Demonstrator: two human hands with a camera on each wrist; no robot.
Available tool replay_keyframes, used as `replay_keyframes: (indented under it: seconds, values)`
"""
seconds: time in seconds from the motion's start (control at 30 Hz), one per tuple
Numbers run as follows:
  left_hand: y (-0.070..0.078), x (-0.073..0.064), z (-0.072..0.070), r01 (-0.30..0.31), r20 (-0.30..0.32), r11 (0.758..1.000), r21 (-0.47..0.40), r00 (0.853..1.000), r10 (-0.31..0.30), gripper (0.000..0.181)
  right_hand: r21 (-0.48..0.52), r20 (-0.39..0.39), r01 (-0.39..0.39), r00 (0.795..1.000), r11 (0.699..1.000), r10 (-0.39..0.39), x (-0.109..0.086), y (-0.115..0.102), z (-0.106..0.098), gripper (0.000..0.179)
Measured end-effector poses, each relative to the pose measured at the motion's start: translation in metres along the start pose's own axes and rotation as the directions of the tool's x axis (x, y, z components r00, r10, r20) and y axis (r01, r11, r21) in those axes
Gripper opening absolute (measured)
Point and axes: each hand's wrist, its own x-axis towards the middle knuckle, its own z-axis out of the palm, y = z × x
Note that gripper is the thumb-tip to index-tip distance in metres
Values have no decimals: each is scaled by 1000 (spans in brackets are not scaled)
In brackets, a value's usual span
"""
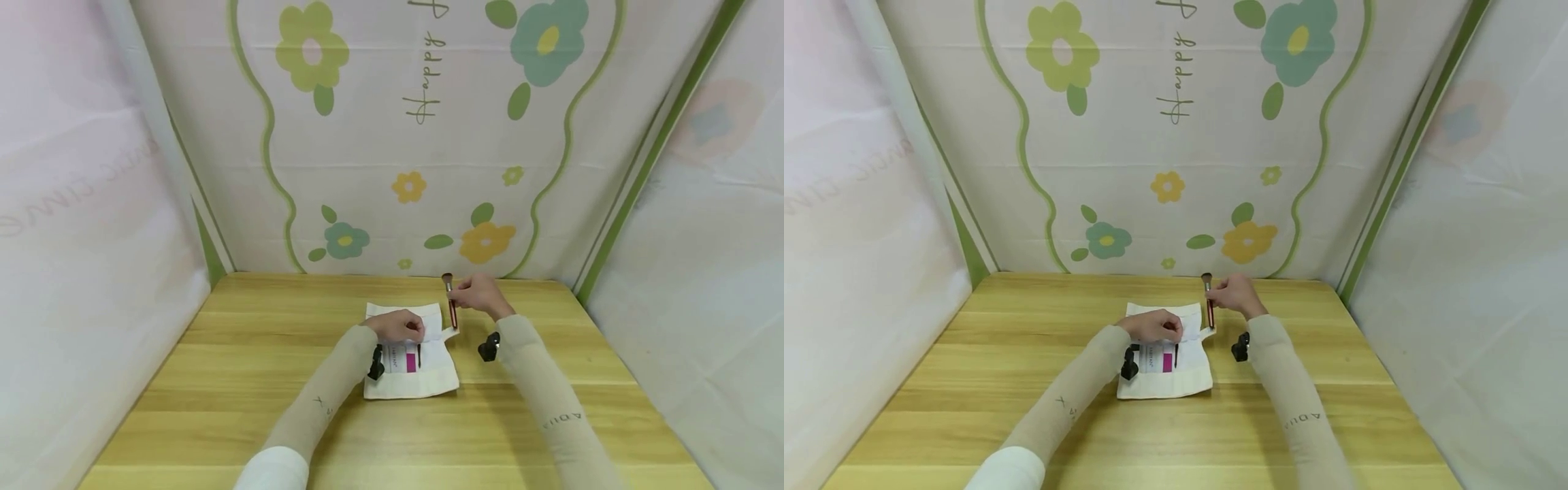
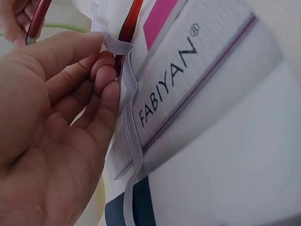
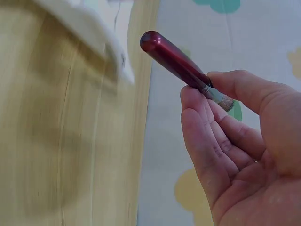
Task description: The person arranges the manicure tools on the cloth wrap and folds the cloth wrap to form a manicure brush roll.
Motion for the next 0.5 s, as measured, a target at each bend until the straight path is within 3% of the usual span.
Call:
replay_keyframes:
  seconds: [0.27, 0.5]
  values:
    - [-1, 0, 0, 3, 10, 999, -55, 1000, -3, 17, 12, -70, -19, 997, 1000, 20, 12, -15, 39, 20]
    - [0, -4, 1, -6, -18, 997, -77, 1000, 5, 19, -30, -120, -2, 993, 1000, -2, 17, -14, 57, 19]
